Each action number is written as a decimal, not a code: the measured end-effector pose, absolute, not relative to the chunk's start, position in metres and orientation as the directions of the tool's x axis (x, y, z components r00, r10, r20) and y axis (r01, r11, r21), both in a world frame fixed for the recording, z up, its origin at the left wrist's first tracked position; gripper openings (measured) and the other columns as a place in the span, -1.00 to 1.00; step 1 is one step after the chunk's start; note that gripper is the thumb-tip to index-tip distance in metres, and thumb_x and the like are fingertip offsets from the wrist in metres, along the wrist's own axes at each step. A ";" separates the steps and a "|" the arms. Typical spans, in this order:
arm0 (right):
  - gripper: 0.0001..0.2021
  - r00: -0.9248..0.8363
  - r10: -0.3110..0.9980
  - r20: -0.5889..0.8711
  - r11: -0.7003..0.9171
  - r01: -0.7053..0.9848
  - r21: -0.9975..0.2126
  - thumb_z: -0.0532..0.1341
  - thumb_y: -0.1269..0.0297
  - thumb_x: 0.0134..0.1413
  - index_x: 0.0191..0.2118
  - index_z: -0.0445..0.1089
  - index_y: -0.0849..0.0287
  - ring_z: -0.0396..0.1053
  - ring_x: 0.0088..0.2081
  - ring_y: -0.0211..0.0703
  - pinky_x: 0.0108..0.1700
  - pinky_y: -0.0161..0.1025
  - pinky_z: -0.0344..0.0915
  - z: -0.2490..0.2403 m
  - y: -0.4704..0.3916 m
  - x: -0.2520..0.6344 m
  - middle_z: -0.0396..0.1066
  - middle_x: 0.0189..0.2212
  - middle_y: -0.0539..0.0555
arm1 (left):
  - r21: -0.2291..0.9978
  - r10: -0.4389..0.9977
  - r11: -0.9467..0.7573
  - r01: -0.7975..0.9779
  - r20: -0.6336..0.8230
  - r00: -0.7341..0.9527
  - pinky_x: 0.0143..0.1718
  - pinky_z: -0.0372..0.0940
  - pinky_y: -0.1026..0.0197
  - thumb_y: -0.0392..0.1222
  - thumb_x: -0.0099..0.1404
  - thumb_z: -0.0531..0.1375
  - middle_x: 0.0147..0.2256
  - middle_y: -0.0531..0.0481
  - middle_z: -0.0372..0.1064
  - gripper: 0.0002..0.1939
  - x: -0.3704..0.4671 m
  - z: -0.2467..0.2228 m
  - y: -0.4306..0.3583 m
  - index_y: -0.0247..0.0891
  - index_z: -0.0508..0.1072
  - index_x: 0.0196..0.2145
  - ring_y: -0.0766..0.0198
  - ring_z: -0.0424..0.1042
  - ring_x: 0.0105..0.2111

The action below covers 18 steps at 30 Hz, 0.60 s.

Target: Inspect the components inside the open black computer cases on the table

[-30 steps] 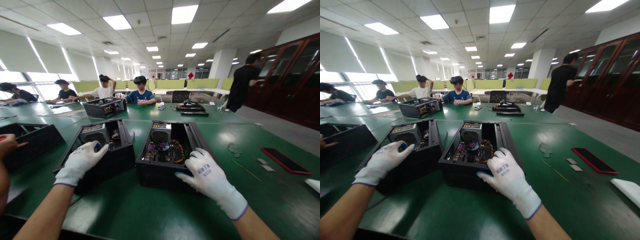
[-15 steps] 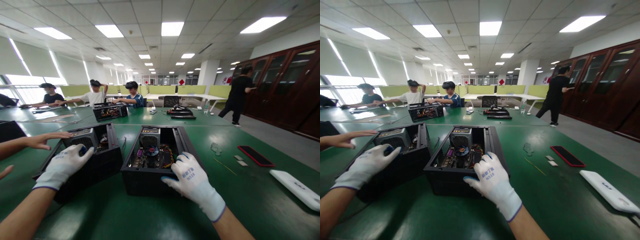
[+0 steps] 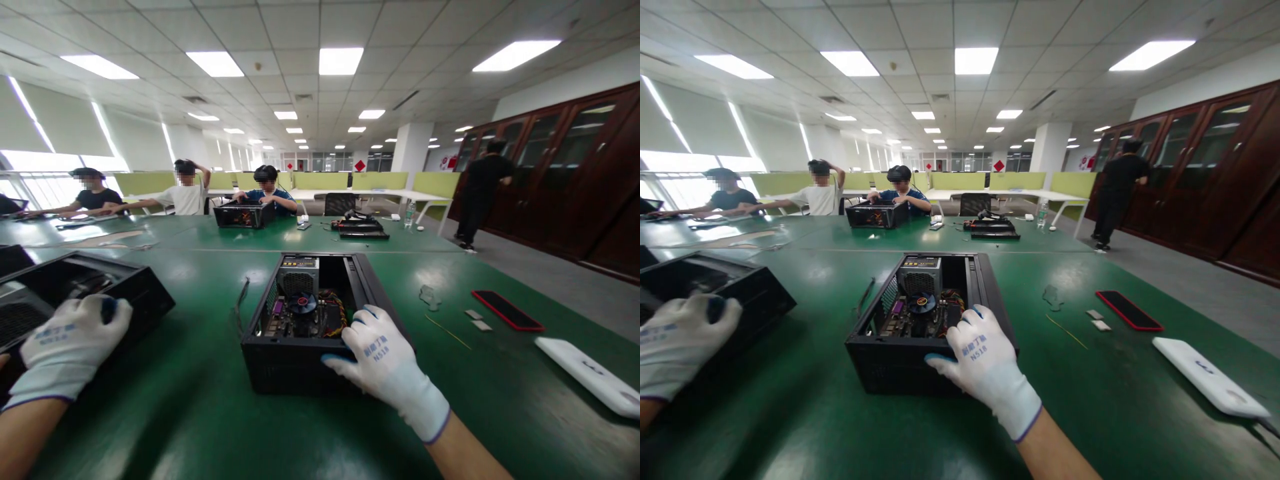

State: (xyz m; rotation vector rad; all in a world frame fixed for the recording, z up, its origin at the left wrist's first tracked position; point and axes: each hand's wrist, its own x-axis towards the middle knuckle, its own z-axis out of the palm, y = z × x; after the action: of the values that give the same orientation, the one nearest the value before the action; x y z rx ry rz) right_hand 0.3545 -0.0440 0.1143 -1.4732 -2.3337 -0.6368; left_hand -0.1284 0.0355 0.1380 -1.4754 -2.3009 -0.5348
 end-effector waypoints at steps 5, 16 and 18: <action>-0.47 -0.419 0.771 0.480 0.365 0.908 0.207 0.16 -0.30 0.12 -0.41 0.49 0.13 0.37 -0.17 0.05 0.12 0.04 0.18 0.114 -0.044 0.354 0.47 -0.39 0.14 | 0.263 0.876 0.077 0.962 0.443 -0.191 -0.17 0.35 0.13 0.22 0.33 0.02 -0.16 -0.19 0.46 -0.49 -0.066 0.074 0.026 -0.27 0.43 -0.08 0.05 0.48 -0.19; -0.47 -0.418 0.785 0.457 0.364 0.908 0.206 0.12 -0.29 0.16 -0.41 0.45 0.12 0.37 -0.14 0.05 0.14 0.05 0.14 0.114 -0.043 0.351 0.45 -0.40 0.12 | 0.617 0.962 -0.132 0.776 0.268 -0.050 -0.14 0.41 0.09 0.13 0.35 0.05 -0.25 -0.10 0.58 -0.62 0.023 0.000 -0.010 -0.18 0.52 -0.23 0.06 0.56 -0.21; -0.46 -0.415 0.788 0.454 0.359 0.910 0.209 0.11 -0.30 0.16 -0.41 0.45 0.13 0.36 -0.14 0.05 0.13 0.05 0.14 0.114 -0.043 0.351 0.45 -0.40 0.12 | 0.633 0.968 -0.140 0.761 0.250 -0.030 -0.13 0.41 0.07 0.11 0.35 0.05 -0.24 -0.11 0.58 -0.62 0.029 -0.001 -0.012 -0.19 0.53 -0.23 0.06 0.56 -0.20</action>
State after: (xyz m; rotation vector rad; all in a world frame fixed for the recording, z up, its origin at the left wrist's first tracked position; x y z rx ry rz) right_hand 0.3510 -0.0431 0.1139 -1.5103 -2.3484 -0.6299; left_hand 0.0287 -0.0122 -0.0008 -2.3742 -2.2285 -1.1568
